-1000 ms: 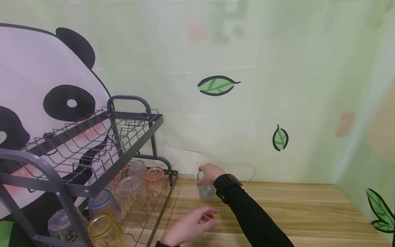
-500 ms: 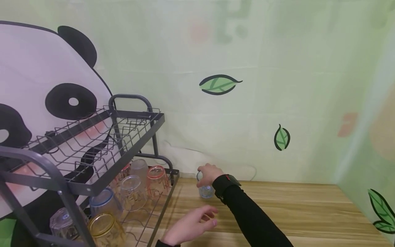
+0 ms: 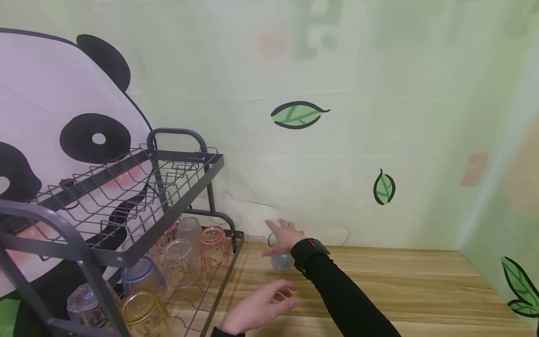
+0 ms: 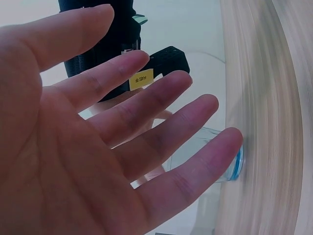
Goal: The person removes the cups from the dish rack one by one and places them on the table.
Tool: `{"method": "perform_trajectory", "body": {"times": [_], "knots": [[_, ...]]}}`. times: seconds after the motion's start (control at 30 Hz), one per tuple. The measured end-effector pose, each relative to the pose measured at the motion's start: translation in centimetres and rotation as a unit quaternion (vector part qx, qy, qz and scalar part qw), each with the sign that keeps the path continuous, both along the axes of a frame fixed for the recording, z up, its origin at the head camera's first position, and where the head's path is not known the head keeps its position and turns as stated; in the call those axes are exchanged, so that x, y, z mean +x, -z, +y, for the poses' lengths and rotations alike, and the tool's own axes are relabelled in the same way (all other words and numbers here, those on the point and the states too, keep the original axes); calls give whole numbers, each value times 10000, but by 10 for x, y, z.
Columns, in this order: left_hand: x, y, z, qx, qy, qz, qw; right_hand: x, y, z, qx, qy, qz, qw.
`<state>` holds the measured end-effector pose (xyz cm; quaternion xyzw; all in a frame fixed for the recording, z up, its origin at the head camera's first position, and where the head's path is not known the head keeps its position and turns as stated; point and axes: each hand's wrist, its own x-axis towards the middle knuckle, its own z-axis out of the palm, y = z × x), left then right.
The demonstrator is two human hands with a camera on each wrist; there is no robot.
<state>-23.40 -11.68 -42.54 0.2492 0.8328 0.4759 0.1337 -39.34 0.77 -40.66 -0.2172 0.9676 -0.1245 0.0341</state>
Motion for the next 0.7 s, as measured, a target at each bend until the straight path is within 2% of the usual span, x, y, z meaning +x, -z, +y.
{"method": "perform_trajectory", "body": {"times": [0.4, 0.7], "knots": [[-1, 2, 2, 21, 116, 79, 9999, 9, -13, -1, -18, -425, 228, 9988], [3, 1, -5, 90, 21, 22, 10000, 33, -27, 7, 84, -873, 681, 9938]]}}
